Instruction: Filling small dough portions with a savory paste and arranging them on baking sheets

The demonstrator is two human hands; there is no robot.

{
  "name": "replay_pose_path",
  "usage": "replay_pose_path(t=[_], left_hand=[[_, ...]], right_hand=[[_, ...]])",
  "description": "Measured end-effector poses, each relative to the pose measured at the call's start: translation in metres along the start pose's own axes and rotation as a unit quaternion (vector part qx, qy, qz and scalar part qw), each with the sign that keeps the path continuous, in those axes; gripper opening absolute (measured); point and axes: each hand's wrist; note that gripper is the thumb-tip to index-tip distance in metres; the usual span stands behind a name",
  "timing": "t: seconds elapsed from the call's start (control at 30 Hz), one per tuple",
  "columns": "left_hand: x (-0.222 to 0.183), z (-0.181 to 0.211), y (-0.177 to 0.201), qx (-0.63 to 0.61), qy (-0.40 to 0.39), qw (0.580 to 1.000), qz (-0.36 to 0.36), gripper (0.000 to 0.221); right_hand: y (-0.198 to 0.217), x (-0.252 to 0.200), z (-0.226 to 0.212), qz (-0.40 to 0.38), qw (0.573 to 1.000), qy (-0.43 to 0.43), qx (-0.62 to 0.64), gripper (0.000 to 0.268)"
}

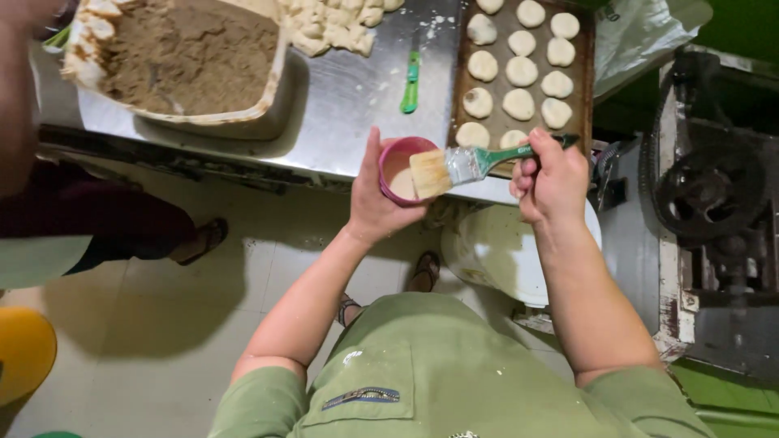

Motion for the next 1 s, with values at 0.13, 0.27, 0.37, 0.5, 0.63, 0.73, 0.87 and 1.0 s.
replay_pose_path(t=[0.13, 0.27, 0.37, 0.5, 0.63, 0.73, 0.87, 1.0], left_hand=[[0.015, -0.017, -0.024, 0.042, 0.013, 0.999, 0.007, 0.137], [0.033, -0.026, -0.048, 0.074, 0.047, 0.995, 0.049, 0.138], [0.037, -0.033, -0.058, 0.077, 0.062, 0.993, 0.062, 0.141], [0.018, -0.036, -0.059, 0.185, 0.081, 0.974, 0.102, 0.144], [0.009, -0.011, -0.056, 0.219, 0.101, 0.962, 0.128, 0.145], [0.007, 0.003, -0.058, 0.227, 0.108, 0.957, 0.142, 0.14], [0.004, 0.01, -0.053, 0.249, 0.123, 0.949, 0.147, 0.142], [0.016, 0.008, -0.037, 0.246, 0.121, 0.951, 0.145, 0.141]], right_hand=[[0.029, 0.057, 0.005, 0.02, 1.0, 0.003, -0.002, 0.019], [0.063, 0.123, 0.037, 0.086, 0.996, 0.019, 0.001, 0.022], [0.082, 0.156, 0.088, 0.094, 0.994, 0.003, -0.062, 0.021], [0.099, 0.162, 0.089, 0.067, 0.975, 0.027, -0.21, 0.021], [0.12, 0.217, 0.107, 0.106, 0.984, 0.065, -0.129, 0.014], [0.093, 0.233, 0.116, 0.093, 0.99, 0.05, -0.089, 0.015], [0.098, 0.263, 0.128, 0.047, 0.973, 0.124, -0.189, 0.015], [0.087, 0.284, 0.117, 0.103, 0.979, 0.115, -0.134, 0.019]])
Point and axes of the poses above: each hand's wrist, its own x-axis towards the middle knuckle, its own y-axis out of the back of the hand, z = x × y, and after that the axes turned 9 degrees about y, right-handed
